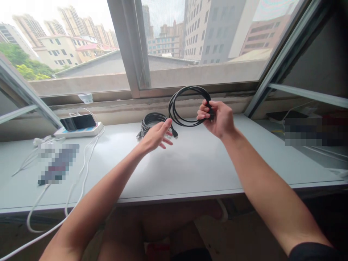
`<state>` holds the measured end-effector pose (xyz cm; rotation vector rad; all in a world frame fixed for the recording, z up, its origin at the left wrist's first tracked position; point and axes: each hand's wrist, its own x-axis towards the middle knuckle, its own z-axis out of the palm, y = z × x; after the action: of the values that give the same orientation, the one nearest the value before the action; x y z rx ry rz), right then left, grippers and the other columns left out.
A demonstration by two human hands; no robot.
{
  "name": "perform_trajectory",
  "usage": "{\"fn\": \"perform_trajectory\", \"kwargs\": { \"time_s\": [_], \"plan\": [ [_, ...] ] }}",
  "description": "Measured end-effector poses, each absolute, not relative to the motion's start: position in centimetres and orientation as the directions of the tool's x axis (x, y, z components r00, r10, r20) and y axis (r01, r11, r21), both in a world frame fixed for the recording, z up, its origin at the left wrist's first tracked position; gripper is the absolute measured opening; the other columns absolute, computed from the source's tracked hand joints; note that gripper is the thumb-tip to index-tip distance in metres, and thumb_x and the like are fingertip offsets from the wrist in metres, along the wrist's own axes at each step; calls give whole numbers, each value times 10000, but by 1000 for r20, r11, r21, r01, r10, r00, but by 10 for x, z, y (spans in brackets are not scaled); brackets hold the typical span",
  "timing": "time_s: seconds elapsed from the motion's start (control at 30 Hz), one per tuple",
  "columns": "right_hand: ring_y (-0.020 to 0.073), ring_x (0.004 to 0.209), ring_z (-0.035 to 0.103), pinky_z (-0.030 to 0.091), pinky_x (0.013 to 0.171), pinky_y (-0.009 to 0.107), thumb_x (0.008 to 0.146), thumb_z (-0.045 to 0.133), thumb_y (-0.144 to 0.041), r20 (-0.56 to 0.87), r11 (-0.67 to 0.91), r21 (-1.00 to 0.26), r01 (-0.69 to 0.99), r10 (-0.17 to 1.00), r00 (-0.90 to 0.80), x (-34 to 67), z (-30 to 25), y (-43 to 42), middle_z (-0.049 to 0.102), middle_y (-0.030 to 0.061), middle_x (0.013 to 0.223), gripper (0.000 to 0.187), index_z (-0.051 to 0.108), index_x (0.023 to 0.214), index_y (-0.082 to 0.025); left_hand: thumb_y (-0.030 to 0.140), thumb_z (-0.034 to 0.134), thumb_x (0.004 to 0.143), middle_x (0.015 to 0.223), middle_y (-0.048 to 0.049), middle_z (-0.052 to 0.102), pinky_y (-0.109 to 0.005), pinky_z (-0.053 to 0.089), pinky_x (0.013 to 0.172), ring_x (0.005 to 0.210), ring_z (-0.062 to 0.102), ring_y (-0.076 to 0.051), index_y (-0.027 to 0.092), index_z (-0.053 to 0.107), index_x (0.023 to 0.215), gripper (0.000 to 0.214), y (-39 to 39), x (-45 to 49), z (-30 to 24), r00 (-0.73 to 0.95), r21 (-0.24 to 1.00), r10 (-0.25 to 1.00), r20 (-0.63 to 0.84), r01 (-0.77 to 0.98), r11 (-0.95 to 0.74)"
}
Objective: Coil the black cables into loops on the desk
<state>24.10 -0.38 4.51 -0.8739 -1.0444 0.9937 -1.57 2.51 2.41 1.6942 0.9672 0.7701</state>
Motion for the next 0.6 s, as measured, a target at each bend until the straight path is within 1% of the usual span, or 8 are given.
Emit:
{"fn": "perform_trajectory", "kwargs": {
  "time_s": [0.07, 0.17, 0.23, 0.33, 0.43, 0.53, 0.6],
  "plan": [
    [169, 654, 504, 540, 636, 306, 947, 537, -498, 278, 299, -928, -221, 953, 119, 223, 40, -5, 479, 10, 750, 258, 557, 861, -255, 819, 645, 808, 1061, -154, 760, -331, 560, 632, 731, 775, -273, 196, 637, 1171, 721, 10, -13, 18, 492, 986, 870, -35, 160, -51],
    [151, 673, 517, 513, 579, 271, 862, 705, -487, 261, 248, -919, -307, 965, -1, 201, 27, -3, 527, 1, 788, 267, 611, 913, -242, 693, 811, 749, 1057, -158, 764, -367, 592, 717, 787, 776, -273, 178, 651, 1090, 638, 7, -13, 8, 456, 993, 884, -99, 102, 59],
    [136, 663, 522, 506, 557, 258, 781, 807, -456, 234, 208, -913, -351, 972, -34, 191, 17, 0, 565, -7, 794, 320, 652, 940, -226, 597, 859, 743, 1074, -153, 765, -379, 593, 770, 830, 764, -256, 166, 676, 1026, 546, 10, -14, 2, 410, 995, 906, -103, 57, 88],
    [124, 607, 522, 526, 543, 264, 701, 888, -464, 171, 157, -921, -357, 985, -10, 179, 6, 3, 585, -22, 719, 398, 695, 932, -205, 510, 862, 753, 1122, -135, 771, -373, 563, 840, 958, 733, -239, 172, 706, 980, 436, 15, -17, -4, 336, 997, 941, -48, -41, 66],
    [111, 553, 480, 566, 543, 284, 667, 908, -507, 157, 164, -925, -342, 986, 47, 172, 0, 5, 528, -47, 623, 434, 716, 889, -189, 526, 846, 768, 1119, -108, 783, -366, 509, 918, 1067, 700, -231, 193, 718, 991, 421, 16, -17, -5, 277, 994, 961, 12, -107, 18],
    [107, 527, 444, 611, 563, 330, 660, 905, -527, 150, 177, -939, -296, 982, 113, 168, -5, 7, 478, -66, 577, 437, 721, 870, -190, 572, 858, 750, 1076, -73, 786, -337, 484, 931, 1056, 695, -208, 210, 708, 999, 465, 17, -16, -5, 263, 975, 964, 37, -220, 22],
    [121, 546, 475, 616, 572, 342, 683, 883, -538, 159, 196, -948, -250, 974, 160, 167, -8, 8, 496, -58, 583, 422, 725, 873, -196, 583, 876, 727, 1047, -54, 782, -320, 485, 924, 1035, 697, -196, 212, 697, 996, 492, 17, -15, -3, 289, 954, 956, 44, -297, 46]
  ]
}}
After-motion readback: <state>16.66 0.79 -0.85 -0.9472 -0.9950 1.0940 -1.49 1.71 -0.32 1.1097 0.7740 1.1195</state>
